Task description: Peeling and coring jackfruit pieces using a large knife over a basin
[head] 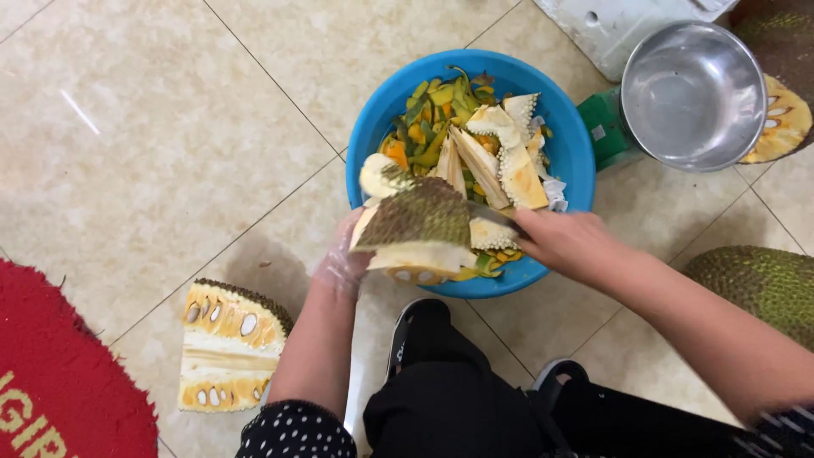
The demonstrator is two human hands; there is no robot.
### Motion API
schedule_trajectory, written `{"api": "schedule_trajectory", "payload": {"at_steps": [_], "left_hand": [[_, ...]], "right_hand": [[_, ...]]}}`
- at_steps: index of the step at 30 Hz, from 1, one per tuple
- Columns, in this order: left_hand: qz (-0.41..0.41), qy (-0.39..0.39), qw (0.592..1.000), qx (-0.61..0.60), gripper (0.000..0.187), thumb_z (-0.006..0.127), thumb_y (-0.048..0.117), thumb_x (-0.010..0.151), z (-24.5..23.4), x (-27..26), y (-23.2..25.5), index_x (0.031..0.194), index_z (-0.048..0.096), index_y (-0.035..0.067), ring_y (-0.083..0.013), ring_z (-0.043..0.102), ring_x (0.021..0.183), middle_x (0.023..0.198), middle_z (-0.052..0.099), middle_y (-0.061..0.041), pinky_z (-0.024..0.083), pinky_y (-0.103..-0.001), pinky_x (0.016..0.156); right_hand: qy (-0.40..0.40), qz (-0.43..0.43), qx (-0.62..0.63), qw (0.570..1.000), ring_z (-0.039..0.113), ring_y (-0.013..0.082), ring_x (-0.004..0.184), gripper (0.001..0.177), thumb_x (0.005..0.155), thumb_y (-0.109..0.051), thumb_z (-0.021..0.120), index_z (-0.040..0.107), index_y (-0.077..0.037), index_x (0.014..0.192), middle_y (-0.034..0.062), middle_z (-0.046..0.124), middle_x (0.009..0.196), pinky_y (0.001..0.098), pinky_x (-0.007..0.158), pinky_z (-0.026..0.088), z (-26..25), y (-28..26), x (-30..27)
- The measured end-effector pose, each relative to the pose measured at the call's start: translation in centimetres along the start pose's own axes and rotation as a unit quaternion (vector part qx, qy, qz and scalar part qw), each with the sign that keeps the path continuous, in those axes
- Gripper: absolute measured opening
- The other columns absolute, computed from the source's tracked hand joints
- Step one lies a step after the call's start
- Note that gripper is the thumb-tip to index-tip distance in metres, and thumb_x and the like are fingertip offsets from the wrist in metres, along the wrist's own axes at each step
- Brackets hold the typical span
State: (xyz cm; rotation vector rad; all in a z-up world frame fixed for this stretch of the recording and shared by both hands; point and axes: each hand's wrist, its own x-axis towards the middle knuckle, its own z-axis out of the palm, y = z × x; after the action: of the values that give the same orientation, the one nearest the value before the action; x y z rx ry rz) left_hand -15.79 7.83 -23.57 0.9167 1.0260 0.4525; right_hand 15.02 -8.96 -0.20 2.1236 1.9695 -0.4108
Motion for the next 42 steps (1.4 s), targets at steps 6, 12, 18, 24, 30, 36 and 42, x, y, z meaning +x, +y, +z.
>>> {"api": "schedule_trajectory", "payload": {"at_steps": [6, 12, 18, 24, 30, 36, 42], "left_hand": [[-0.193, 0.064, 0.956, -0.21, 0.037, 0.068, 0.027, 0.067, 6.3, -9.7, 16.0, 0.098, 0.065, 0.008, -0.0198, 0.056, 0.072, 0.084, 0.06, -0.006, 0.042, -0.027, 0.063], [-0.101, 0.002, 0.96, -0.262, 0.048, 0.073, 0.012, 0.078, 2.6, -4.1, 10.8, 0.125, 0.068, 0.002, -0.0315, 0.073, 0.103, 0.118, 0.073, -0.017, 0.062, -0.048, 0.086], [-0.009, -0.036, 0.979, -0.202, 0.047, 0.065, 0.005, 0.087, 2.4, -0.9, 9.6, 0.134, 0.064, -0.001, -0.0369, 0.072, 0.113, 0.123, 0.072, -0.025, 0.064, -0.056, 0.091], [0.014, -0.166, 0.964, -0.207, 0.033, 0.049, 0.01, 0.101, 5.4, -4.6, 10.9, 0.12, 0.066, -0.011, -0.0291, 0.077, 0.101, 0.101, 0.076, -0.025, 0.065, -0.043, 0.085], [-0.168, 0.031, 0.903, -0.394, 0.038, 0.062, 0.029, 0.094, 5.4, -2.6, 13.0, 0.109, 0.073, -0.005, -0.044, 0.076, 0.096, 0.106, 0.075, -0.03, 0.06, -0.067, 0.085], [-0.196, 0.064, 0.894, -0.397, 0.046, 0.063, 0.034, 0.089, 6.7, -3.5, 15.3, 0.114, 0.071, -0.004, -0.0484, 0.073, 0.103, 0.113, 0.073, -0.03, 0.056, -0.073, 0.089], [-0.202, 0.077, 0.892, -0.398, 0.047, 0.062, 0.027, 0.083, 6.4, -3.2, 13.0, 0.116, 0.069, -0.005, -0.0471, 0.072, 0.106, 0.116, 0.073, -0.028, 0.056, -0.069, 0.094]], "right_hand": [[-0.152, 0.041, 0.169, 0.973, 0.073, 0.0472, 0.089, 0.025, 0.1, -0.042, 0.058, 0.054, -0.019, 0.107, 0.0174, 0.072, 0.088, 0.055, 0.076, 0.056, -1.6, -2.2, 1.5], [-0.067, 0.054, 0.064, 0.994, 0.075, 0.0384, 0.089, 0.025, 0.099, -0.047, 0.056, 0.051, -0.022, 0.104, 0.0082, 0.073, 0.094, 0.0529, 0.078, 0.06, 0.6, 0.4, 2.5], [-0.064, 0.059, 0.077, 0.993, 0.074, 0.04, 0.092, 0.027, 0.1, -0.047, 0.056, 0.053, -0.021, 0.103, 0.0102, 0.074, 0.095, 0.0553, 0.078, 0.059, 0.4, 0.8, 2.6], [-0.047, 0.042, 0.081, 0.995, 0.075, 0.0338, 0.091, 0.022, 0.101, -0.045, 0.057, 0.052, -0.024, 0.103, 0.0036, 0.071, 0.09, 0.051, 0.078, 0.06, 0.9, -0.4, 4.8], [-0.101, 0.058, 0.123, 0.986, 0.074, 0.0412, 0.079, 0.021, 0.103, -0.039, 0.055, 0.051, -0.019, 0.098, 0.0128, 0.068, 0.079, 0.0525, 0.069, 0.057, -1.6, 0.5, 3.3], [-0.109, 0.044, 0.206, 0.971, 0.071, 0.0432, 0.074, 0.019, 0.106, -0.031, 0.055, 0.054, -0.014, 0.099, 0.0166, 0.066, 0.074, 0.0522, 0.066, 0.053, -2.5, -0.5, 4.6], [-0.128, 0.081, 0.186, 0.971, 0.069, 0.0426, 0.076, 0.022, 0.102, -0.04, 0.054, 0.056, -0.018, 0.103, 0.0177, 0.066, 0.076, 0.0535, 0.071, 0.053, 0.4, 0.0, 5.2]]}}
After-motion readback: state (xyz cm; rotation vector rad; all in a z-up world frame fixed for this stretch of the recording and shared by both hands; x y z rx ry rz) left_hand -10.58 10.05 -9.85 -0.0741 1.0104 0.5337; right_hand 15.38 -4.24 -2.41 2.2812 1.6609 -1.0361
